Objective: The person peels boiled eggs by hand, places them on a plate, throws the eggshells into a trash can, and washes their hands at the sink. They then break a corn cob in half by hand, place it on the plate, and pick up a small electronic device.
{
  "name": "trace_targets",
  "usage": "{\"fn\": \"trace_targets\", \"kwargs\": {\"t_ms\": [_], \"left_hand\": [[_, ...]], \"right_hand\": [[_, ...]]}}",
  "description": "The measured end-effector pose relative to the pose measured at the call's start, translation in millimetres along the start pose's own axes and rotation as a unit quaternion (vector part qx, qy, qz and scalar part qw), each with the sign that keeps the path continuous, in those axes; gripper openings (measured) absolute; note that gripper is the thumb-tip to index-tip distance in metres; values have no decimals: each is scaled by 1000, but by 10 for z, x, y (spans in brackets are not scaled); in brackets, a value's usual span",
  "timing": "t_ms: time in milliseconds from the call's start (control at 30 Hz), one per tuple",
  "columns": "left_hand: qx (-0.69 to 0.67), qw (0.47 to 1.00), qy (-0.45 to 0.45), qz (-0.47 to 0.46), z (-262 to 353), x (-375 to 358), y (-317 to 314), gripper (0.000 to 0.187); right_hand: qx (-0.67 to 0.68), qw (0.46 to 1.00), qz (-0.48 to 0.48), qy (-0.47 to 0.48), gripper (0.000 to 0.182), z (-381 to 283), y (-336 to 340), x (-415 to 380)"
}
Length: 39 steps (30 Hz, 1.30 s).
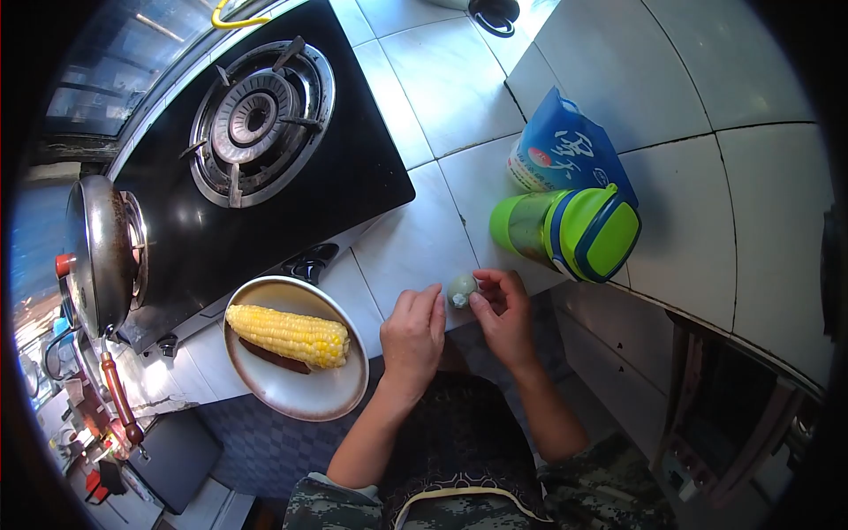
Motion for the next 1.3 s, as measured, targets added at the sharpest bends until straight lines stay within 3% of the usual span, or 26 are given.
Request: {"fn": "trace_targets", "kwargs": {"t_ms": [333,400,667,1300], "left_hand": [[63,996,-42,-39,97,-54,-160,16],[78,995,-59,-35,125,-62,-167,14],[111,989,-90,-36,172,-11,-162,13],[40,999,-1,-16,13,-5,17,10]], "right_hand": [[-12,1000,24,-14,24,-3,25,-7],[-85,996,18,22,24,-60,19,6],[-72,996,20,38,23,-167,-2,-16],[-48,998,47,23,21,-97,46,-71]]}}
Point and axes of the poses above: each hand's wrist, its own x-axis towards the middle knuckle, its own y-axis out of the back of the hand, z = x × y, the point moved 10 cm from there along x, towards the middle knuckle, and after that the axes turned 6 degrees about x, right-handed, at the moved point
